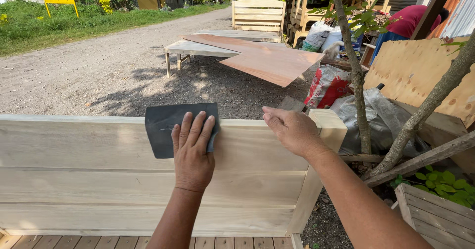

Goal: The person sands a large light-colored wooden furniture panel with a sheet of sandpaper, rubbing the flat surface and edges, then moves around the piece to sand its side rails and legs by hand.

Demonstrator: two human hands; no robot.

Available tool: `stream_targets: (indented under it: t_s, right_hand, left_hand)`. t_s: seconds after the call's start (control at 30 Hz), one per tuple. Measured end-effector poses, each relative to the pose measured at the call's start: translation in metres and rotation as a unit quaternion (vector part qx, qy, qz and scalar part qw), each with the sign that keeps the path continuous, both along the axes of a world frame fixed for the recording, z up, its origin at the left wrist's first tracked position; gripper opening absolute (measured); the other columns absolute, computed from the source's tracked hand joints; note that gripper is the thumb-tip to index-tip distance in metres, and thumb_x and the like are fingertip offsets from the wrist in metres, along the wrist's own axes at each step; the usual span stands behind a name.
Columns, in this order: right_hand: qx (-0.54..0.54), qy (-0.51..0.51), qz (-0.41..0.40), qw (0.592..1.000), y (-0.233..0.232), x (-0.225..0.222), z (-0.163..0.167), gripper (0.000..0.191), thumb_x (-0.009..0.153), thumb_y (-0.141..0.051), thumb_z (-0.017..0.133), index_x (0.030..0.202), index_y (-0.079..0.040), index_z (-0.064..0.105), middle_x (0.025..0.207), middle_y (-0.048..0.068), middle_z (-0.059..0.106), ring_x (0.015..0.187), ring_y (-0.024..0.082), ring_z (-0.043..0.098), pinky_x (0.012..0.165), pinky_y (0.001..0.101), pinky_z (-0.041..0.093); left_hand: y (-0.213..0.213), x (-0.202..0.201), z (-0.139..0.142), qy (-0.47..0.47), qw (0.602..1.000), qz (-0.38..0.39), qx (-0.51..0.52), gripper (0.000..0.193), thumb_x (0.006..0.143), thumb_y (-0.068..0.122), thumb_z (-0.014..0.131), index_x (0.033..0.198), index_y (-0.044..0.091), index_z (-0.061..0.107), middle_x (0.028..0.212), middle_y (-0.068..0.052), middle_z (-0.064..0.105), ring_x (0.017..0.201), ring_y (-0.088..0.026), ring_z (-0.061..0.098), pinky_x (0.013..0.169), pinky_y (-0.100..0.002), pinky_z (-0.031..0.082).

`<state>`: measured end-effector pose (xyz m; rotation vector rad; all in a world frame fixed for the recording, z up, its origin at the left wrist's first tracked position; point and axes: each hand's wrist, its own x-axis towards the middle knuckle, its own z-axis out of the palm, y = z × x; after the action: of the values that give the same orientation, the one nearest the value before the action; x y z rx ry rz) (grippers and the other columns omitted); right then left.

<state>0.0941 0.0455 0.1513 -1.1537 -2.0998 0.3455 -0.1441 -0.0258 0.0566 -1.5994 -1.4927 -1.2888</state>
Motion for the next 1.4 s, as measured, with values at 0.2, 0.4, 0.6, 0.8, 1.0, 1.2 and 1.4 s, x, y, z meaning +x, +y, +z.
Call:
stream_targets:
  t_s: [0.2, 0.4, 0.6, 0.8, 1.0, 1.2, 1.4]
  right_hand:
    - [0.144, -0.119, 0.0, 0.982, -0.002, -0.03, -0.013, 0.048, 0.095, -0.051, 0.051, 0.119, -0.018, 0.076, 0.094, 0.008, 0.076, 0.094, 0.03, 0.069, 0.09, 0.0479, 0.047]
    - [0.053, -0.141, -0.014, 0.988, 0.011, -0.052, -0.016, 0.075, 0.107, -0.067, 0.015, 0.12, -0.01, 0.061, 0.103, 0.01, 0.073, 0.103, 0.031, 0.069, 0.107, 0.0482, 0.042]
    - [0.078, -0.039, 0.015, 0.996, 0.003, -0.058, -0.012, 0.085, 0.096, -0.069, 0.011, 0.163, -0.019, 0.027, 0.136, 0.018, 0.063, 0.115, 0.039, 0.065, 0.104, 0.0483, 0.045]
    - [0.196, -0.001, 0.037, 0.98, -0.001, -0.046, -0.015, 0.079, 0.106, -0.063, 0.021, 0.159, -0.005, 0.034, 0.146, 0.026, 0.055, 0.124, 0.046, 0.059, 0.102, 0.0497, 0.045]
    - [0.247, -0.03, -0.011, 0.968, -0.001, -0.052, -0.023, 0.06, 0.109, -0.051, 0.035, 0.132, -0.004, 0.063, 0.136, 0.021, 0.064, 0.119, 0.041, 0.062, 0.103, 0.05, 0.047]
    - [0.245, -0.105, -0.048, 0.963, -0.011, -0.056, -0.021, 0.048, 0.107, -0.046, 0.04, 0.119, -0.014, 0.074, 0.126, 0.011, 0.07, 0.111, 0.033, 0.065, 0.095, 0.0496, 0.046]
    - [0.208, -0.173, -0.068, 0.96, -0.02, -0.068, -0.012, 0.044, 0.102, -0.047, 0.041, 0.12, -0.022, 0.073, 0.107, 0.002, 0.074, 0.097, 0.029, 0.065, 0.089, 0.049, 0.042]
  left_hand:
    - [-0.039, -0.123, 0.019, -0.072, 0.993, 0.094, -0.01, 0.032, 0.105, 0.017, 0.056, 0.135, 0.012, 0.065, 0.147, -0.009, 0.059, 0.149, -0.035, 0.039, 0.125, -0.055, 0.021]
    - [-0.013, -0.076, 0.011, -0.124, 0.983, 0.135, -0.024, 0.038, 0.098, 0.013, 0.054, 0.135, 0.009, 0.065, 0.15, -0.013, 0.056, 0.151, -0.041, 0.032, 0.123, -0.057, 0.016]
    - [0.002, 0.07, 0.032, -0.087, 0.995, -0.002, -0.045, 0.039, 0.095, 0.014, 0.056, 0.132, 0.007, 0.064, 0.144, -0.014, 0.057, 0.148, -0.04, 0.035, 0.123, -0.056, 0.017]
    - [0.001, 0.079, 0.038, -0.048, 0.99, -0.129, -0.03, 0.043, 0.091, 0.008, 0.057, 0.133, 0.008, 0.064, 0.141, -0.012, 0.061, 0.141, -0.037, 0.045, 0.12, -0.055, 0.023]
    - [-0.012, -0.03, 0.028, -0.035, 0.999, -0.006, 0.001, 0.037, 0.092, 0.007, 0.055, 0.127, 0.013, 0.067, 0.137, -0.008, 0.064, 0.141, -0.033, 0.048, 0.123, -0.052, 0.026]
    - [-0.026, -0.113, 0.02, -0.066, 0.996, 0.062, -0.003, 0.03, 0.102, 0.01, 0.054, 0.129, 0.013, 0.067, 0.142, -0.008, 0.063, 0.144, -0.034, 0.045, 0.125, -0.052, 0.024]
    - [-0.014, -0.06, 0.021, -0.108, 0.991, 0.082, -0.012, 0.038, 0.094, 0.012, 0.057, 0.131, 0.006, 0.065, 0.143, -0.015, 0.057, 0.145, -0.04, 0.035, 0.122, -0.057, 0.015]
